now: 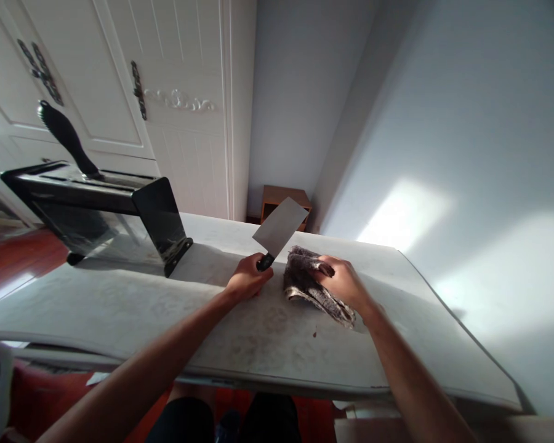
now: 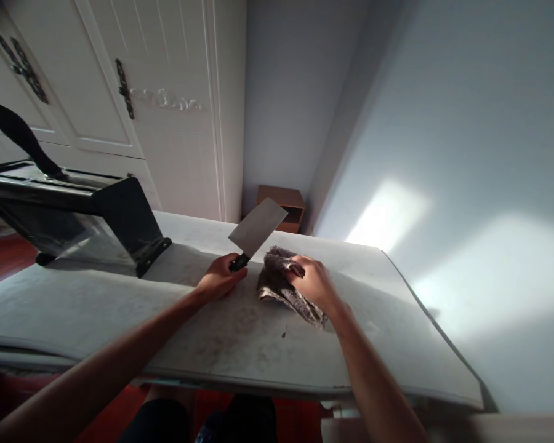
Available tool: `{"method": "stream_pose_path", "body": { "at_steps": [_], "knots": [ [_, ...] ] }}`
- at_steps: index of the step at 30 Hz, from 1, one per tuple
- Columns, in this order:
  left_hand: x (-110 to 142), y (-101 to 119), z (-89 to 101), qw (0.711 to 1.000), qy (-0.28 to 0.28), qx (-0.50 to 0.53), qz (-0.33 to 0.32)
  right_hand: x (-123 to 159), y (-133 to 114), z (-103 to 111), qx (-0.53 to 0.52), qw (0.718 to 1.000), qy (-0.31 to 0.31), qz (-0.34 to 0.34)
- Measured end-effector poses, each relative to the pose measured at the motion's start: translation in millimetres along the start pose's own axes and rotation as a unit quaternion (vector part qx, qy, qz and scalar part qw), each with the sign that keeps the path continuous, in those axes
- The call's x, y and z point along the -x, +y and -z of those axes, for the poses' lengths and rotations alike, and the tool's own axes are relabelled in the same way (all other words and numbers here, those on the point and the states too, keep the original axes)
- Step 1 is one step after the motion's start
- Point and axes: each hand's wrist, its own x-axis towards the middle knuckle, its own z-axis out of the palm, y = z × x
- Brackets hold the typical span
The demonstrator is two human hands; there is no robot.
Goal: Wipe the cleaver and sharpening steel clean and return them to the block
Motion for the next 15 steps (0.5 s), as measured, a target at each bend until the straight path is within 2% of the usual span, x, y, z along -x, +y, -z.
{"method": "stream_pose_path", "body": {
  "at_steps": [3, 5, 8, 10, 12, 15],
  "knots": [
    [0.4, 1.5, 0.8, 1.0, 0.001, 0.004, 0.01, -7.3, -4.0, 1.0, -0.069, 0.994, 0.066, -0.057],
    [0.6, 2.0, 1.2, 1.0, 0.004, 0.008, 0.014, -13.3, -4.8, 1.9, -0.156, 0.978, 0.1, -0.096],
    [0.4, 2.3, 1.7, 1.0, 0.004, 0.02, 0.014, -23.0, -1.3, 3.0, -0.328, 0.919, 0.095, -0.195],
    [0.0, 2.4, 2.3, 0.999, 0.007, 0.031, 0.016, -29.8, 5.9, 2.5, -0.388, 0.888, 0.077, -0.234],
    [-0.5, 2.4, 3.6, 0.999, 0.015, 0.041, 0.014, -37.0, 17.2, 0.0, -0.376, 0.898, 0.075, -0.216],
    [-1.3, 2.1, 7.5, 0.998, 0.033, 0.052, 0.001, -46.6, 34.8, -8.2, -0.296, 0.944, 0.101, -0.107]
  ]
}}
